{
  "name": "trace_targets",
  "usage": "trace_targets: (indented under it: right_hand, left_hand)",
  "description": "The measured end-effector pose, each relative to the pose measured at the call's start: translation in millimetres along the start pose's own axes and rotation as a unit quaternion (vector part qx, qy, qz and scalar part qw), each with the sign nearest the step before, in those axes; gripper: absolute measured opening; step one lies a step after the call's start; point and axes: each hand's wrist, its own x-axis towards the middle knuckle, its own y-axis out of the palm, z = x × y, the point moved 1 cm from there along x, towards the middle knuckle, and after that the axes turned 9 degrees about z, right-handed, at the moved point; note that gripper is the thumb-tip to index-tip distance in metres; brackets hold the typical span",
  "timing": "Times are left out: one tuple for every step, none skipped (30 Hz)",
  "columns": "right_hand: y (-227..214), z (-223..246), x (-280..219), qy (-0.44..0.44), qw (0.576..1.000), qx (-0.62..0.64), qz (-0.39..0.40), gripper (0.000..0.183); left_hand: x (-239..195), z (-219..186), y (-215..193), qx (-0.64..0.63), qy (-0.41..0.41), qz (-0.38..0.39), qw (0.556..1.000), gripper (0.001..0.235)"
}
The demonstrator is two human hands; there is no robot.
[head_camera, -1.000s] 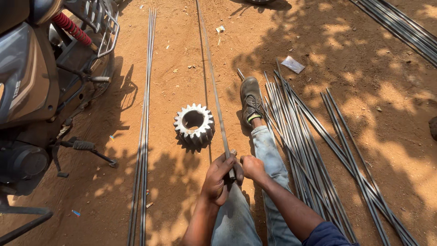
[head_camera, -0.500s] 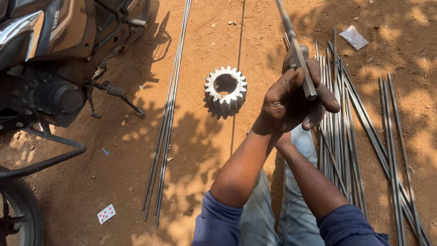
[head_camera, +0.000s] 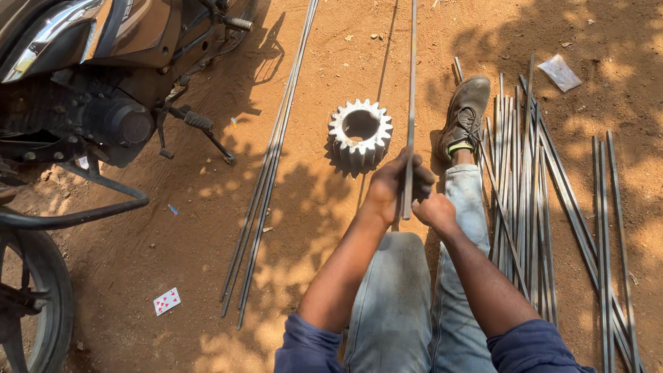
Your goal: The person straightens long metal rods by placing them inside the teeth of a large gear on the ground and striking them with a hammer.
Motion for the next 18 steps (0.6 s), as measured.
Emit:
trace_targets:
  right_hand:
    - [0, 2, -6, 0.038, 0.999, -0.012, 0.023, 0.048]
    - [-2, 4, -12, 0.053, 0.998, 0.004, 0.04, 0.052]
    - [-2, 5, -18, 0.069, 0.996, 0.023, 0.056, 0.058]
    - [-1, 5, -24, 0.085, 0.993, 0.042, 0.071, 0.064]
    - [-1, 5, -27, 0.085, 0.992, 0.059, 0.073, 0.057]
    - [2, 3, -30, 0.084, 0.991, 0.075, 0.074, 0.051]
    - [5, 0, -32, 0.084, 0.989, 0.092, 0.076, 0.046]
    - [9, -4, -33, 0.082, 0.988, 0.108, 0.079, 0.045]
    - [14, -8, -33, 0.08, 0.986, 0.124, 0.083, 0.044]
    - [20, -11, -33, 0.079, 0.983, 0.139, 0.087, 0.044]
    - [26, -16, -33, 0.069, 0.984, 0.144, 0.078, 0.044]
    - [32, -21, -34, 0.059, 0.985, 0.149, 0.068, 0.043]
    - [37, -24, -34, 0.048, 0.985, 0.154, 0.057, 0.043]
    - [43, -28, -34, 0.051, 0.984, 0.159, 0.053, 0.043]
    - [48, -32, -36, 0.055, 0.984, 0.163, 0.049, 0.043]
    - [52, -35, -38, 0.058, 0.983, 0.168, 0.045, 0.043]
    - [55, -37, -38, 0.052, 0.984, 0.164, 0.035, 0.043]
    - [57, -38, -38, 0.046, 0.986, 0.161, 0.025, 0.043]
  left_hand:
    - [-25, 7, -45, 0.067, -0.011, -0.036, 0.997, 0.035]
    - [-46, 19, -89, 0.101, -0.047, -0.126, 0.986, 0.038]
    - [-73, 30, -132, 0.188, -0.069, -0.225, 0.954, 0.038]
    - [-99, 40, -169, 0.276, -0.046, -0.242, 0.929, 0.038]
    - [-123, 54, -200, 0.396, -0.024, -0.298, 0.868, 0.043]
    - [-155, 73, -224, 0.469, -0.065, -0.382, 0.793, 0.022]
    - [-184, 84, -243, 0.581, -0.208, -0.403, 0.675, 0.022]
    - [-215, 100, -252, 0.726, -0.15, -0.357, 0.568, 0.033]
    - [-242, 118, -251, 0.899, 0.023, -0.261, 0.352, 0.032]
    - [-265, 130, -260, 0.726, -0.201, -0.368, 0.545, 0.035]
    - [-295, 140, -258, 0.712, -0.222, -0.369, 0.555, 0.038]
    - [-326, 150, -251, 0.697, -0.243, -0.369, 0.565, 0.041]
    - [-342, 158, -243, 0.698, -0.225, -0.38, 0.564, 0.043]
    - [-351, 160, -237, 0.699, -0.208, -0.391, 0.562, 0.046]
    - [-353, 158, -234, 0.689, -0.219, -0.396, 0.566, 0.047]
    - [-355, 155, -231, 0.68, -0.229, -0.4, 0.57, 0.049]
    - [-352, 151, -227, 0.67, -0.239, -0.405, 0.575, 0.051]
    - [-340, 143, -228, 0.64, -0.25, -0.4, 0.606, 0.047]
